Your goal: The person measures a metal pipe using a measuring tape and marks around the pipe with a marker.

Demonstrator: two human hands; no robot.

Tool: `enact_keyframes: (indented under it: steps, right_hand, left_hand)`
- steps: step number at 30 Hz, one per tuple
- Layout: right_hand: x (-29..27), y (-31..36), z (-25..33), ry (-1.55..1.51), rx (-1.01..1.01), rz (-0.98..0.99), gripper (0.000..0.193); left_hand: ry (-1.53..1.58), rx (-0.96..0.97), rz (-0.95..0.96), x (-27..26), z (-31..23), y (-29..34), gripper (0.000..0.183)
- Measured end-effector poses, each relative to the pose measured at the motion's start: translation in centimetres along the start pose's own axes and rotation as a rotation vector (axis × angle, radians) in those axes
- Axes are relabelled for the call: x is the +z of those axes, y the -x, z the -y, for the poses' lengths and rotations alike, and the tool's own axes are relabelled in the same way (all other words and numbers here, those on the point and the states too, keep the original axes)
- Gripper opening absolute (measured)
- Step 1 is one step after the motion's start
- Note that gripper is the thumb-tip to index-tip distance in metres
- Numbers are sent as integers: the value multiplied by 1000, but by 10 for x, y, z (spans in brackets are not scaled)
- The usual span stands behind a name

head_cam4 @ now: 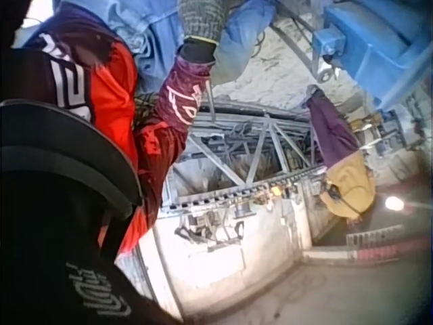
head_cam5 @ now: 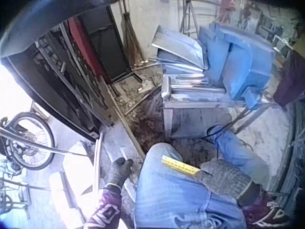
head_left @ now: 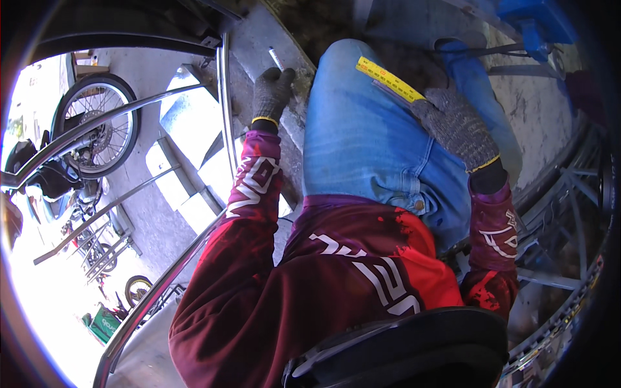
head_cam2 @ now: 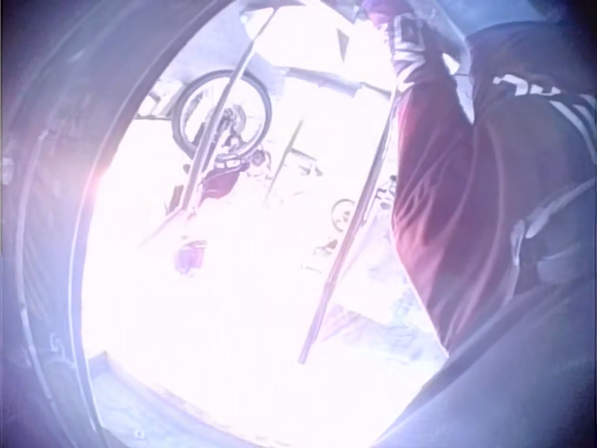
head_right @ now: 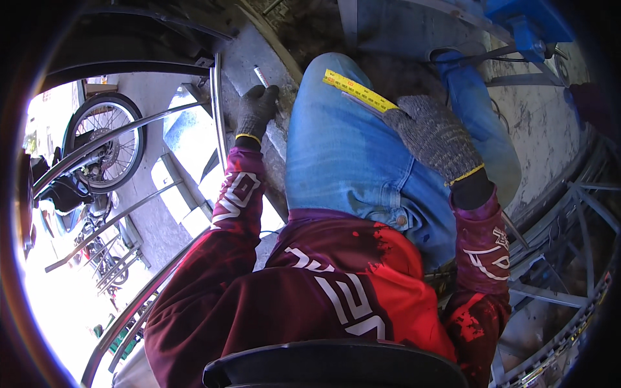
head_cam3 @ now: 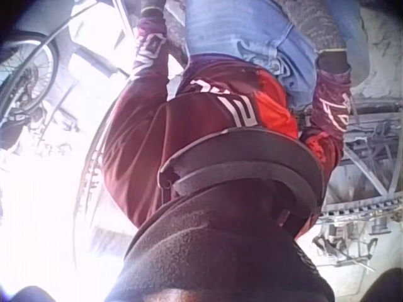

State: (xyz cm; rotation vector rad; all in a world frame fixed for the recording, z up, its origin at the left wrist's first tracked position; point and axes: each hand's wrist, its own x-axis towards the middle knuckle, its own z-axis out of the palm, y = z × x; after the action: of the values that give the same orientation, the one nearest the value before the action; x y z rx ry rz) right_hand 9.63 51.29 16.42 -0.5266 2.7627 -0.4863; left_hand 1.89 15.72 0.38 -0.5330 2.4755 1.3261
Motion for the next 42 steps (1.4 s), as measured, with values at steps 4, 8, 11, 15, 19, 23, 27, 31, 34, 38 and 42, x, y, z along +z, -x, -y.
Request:
enact_keyframes:
  steps: [4, 8, 11, 15, 19, 23, 27, 31, 34, 38, 42]
  right_hand:
    - [1, 1, 0, -2, -32, -9, 39]
    - [6, 0, -2, -42, -32, -63, 39]
    - [5, 1, -1, -45, -35, -70, 40]
    - [-12, -10, 18, -195, 203, 51, 40]
    - [-5, -5, 6, -119, 143, 59, 40]
    - [-7, -10, 11, -171, 133, 39, 39]
    - [2, -5, -3, -119, 17, 12, 40]
    - [10, -2, -7, -70, 38, -57, 41]
    - [-19, -12, 18, -222, 272, 117, 42]
    - [2, -3, 2, -132, 85, -21, 42]
    - [3, -5, 3, -171, 146, -64, 44]
  left_hand:
    - [87, -47, 19, -4, 1, 1, 38]
    - [90, -81, 13, -7, 5, -2, 38]
    - [165, 56, -42, -7, 15, -11, 40]
    - [294, 11, -143, -13, 17, -18, 37]
    - [687, 124, -162, -28, 1, -10, 20]
    - [712, 339, -59, -33, -40, 35, 21]
    - [591, 450, 47, -9, -88, 94, 18]
    - [617, 621, 172, -4, -102, 113, 14]
    - [675, 603, 277, -5, -102, 118, 13]
    - [617, 599, 237, -5, -108, 127, 14]
    - [535, 884, 245, 0, -109, 122, 19]
